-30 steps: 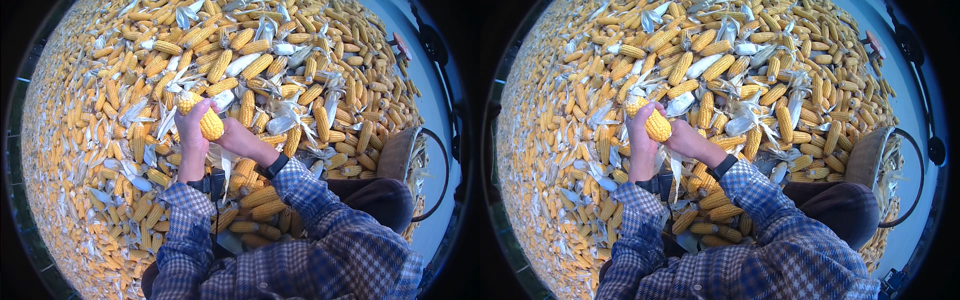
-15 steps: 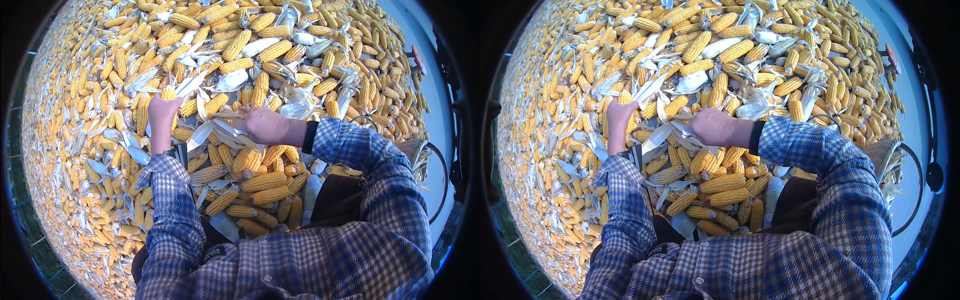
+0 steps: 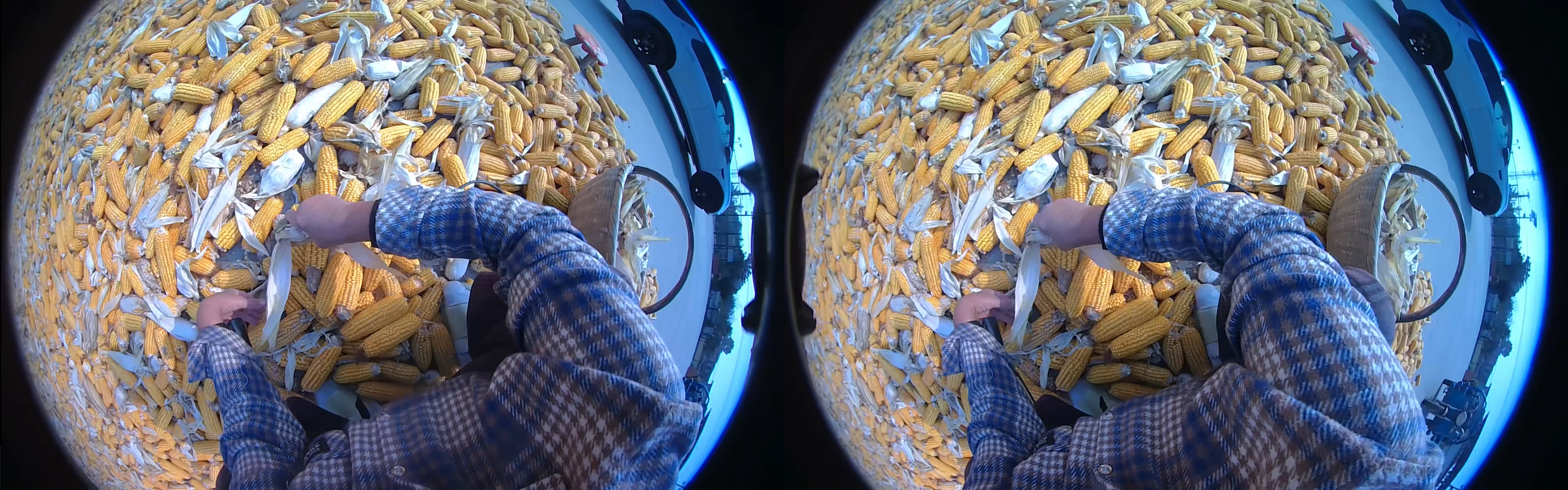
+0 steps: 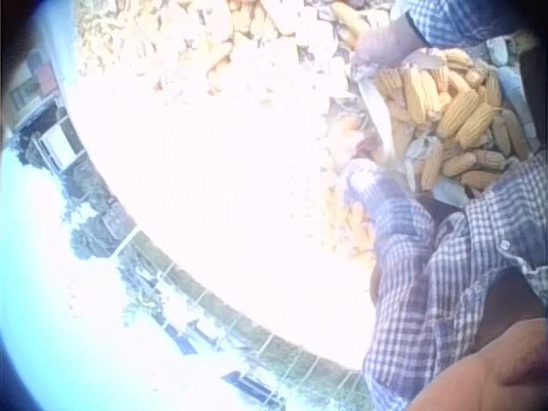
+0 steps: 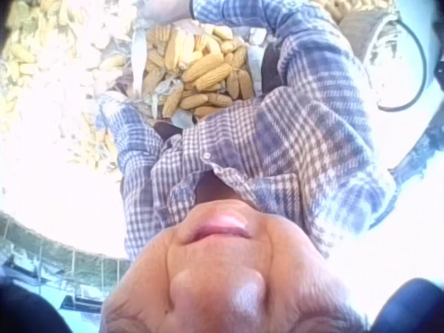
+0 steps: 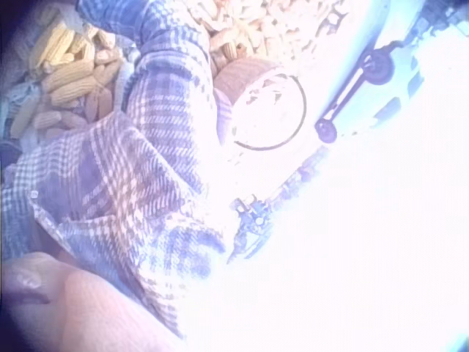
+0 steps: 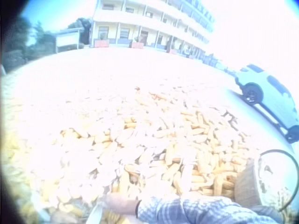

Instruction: The person sits cross-legged on a large pile of corn cobs and repeatedly picks up individual cobs, removes the husks by hand, and places the husks into a nearby basket. The shucked cobs are returned to the pile.

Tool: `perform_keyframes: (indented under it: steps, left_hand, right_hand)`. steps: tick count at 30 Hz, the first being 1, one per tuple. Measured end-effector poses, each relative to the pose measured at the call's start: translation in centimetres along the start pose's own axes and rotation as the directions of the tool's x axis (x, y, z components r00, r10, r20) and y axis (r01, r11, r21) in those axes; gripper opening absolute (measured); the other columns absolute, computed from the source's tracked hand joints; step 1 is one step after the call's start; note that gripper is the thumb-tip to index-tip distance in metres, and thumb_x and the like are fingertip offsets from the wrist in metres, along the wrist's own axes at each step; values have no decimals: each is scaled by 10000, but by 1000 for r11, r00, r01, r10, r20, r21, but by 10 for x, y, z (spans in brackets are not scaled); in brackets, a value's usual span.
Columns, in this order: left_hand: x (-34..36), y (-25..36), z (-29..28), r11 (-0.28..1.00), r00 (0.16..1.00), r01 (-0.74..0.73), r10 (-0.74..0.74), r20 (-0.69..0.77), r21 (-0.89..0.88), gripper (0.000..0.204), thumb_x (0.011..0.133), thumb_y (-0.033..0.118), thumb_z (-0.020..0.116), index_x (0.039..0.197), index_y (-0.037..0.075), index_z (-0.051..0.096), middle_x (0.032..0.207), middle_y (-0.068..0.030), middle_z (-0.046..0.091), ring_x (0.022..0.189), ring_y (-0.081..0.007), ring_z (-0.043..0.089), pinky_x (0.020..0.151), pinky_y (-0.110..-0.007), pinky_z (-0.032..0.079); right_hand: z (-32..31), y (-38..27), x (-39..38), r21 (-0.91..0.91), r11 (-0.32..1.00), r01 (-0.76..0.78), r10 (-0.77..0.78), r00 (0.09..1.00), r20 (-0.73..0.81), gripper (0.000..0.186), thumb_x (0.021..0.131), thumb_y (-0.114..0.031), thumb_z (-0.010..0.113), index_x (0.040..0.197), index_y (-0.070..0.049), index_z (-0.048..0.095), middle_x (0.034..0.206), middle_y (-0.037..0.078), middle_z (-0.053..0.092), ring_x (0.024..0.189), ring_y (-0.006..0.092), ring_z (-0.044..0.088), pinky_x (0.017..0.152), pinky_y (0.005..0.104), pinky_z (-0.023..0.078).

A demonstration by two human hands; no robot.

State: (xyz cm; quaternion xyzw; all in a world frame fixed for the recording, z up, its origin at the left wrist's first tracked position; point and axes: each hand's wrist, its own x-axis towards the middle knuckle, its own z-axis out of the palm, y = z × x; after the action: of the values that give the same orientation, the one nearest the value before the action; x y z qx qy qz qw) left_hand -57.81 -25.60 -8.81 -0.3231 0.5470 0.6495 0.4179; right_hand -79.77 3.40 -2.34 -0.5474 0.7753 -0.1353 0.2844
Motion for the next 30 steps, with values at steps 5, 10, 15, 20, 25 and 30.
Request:
perform_keyframes:
  steps: [5,10,15,20,25,30]
  left_hand:
    - [32,49,19,918,970,212,-157,-185,336,280,896,236,766,940,-37,716,849,-122,734,658,-207,706,571,-321,542]
    - [85,52,-14,922,968,197,-130,-213,333,363,889,351,780,924,-3,707,730,-61,671,570,-148,629,511,-293,465]
    - [105,65,-7,823,952,32,147,-267,567,303,889,276,783,787,7,688,657,-45,656,535,-113,596,461,-283,416]
    - [83,81,13,722,904,-72,339,-261,688,349,819,317,829,777,-11,719,686,-90,687,642,-187,643,645,-349,513]
    - [64,111,54,644,848,-72,441,-293,762,458,802,346,829,1027,-30,698,893,-143,729,798,-247,693,747,-367,542]
    - [39,139,115,588,847,-161,494,-195,793,533,822,358,810,1175,-19,676,1019,-200,712,938,-327,698,843,-409,546]
  right_hand:
    - [-193,103,-171,-296,888,-352,160,840,-519,552,763,-85,716,1285,-28,548,856,218,699,833,401,709,725,510,560]
    - [-275,125,-456,-171,406,-898,296,306,-905,646,788,-69,677,1411,-110,509,1014,253,715,934,413,710,804,494,567]
    - [-156,111,-639,258,-103,-961,747,-246,-618,804,768,-275,785,1473,-83,449,1291,278,640,1229,425,605,1025,467,487]
    - [-133,141,-604,-361,-88,-929,995,-100,16,736,664,-563,847,1115,10,751,1173,235,709,1114,358,672,952,454,531]
    - [-153,164,-408,-190,652,-734,545,628,-555,400,909,-183,708,1270,-24,636,1176,192,694,1055,363,668,921,468,524]
    - [-73,156,-210,-26,949,-314,314,949,18,834,863,-292,783,1559,-118,358,1451,242,491,1260,420,563,1072,490,461]
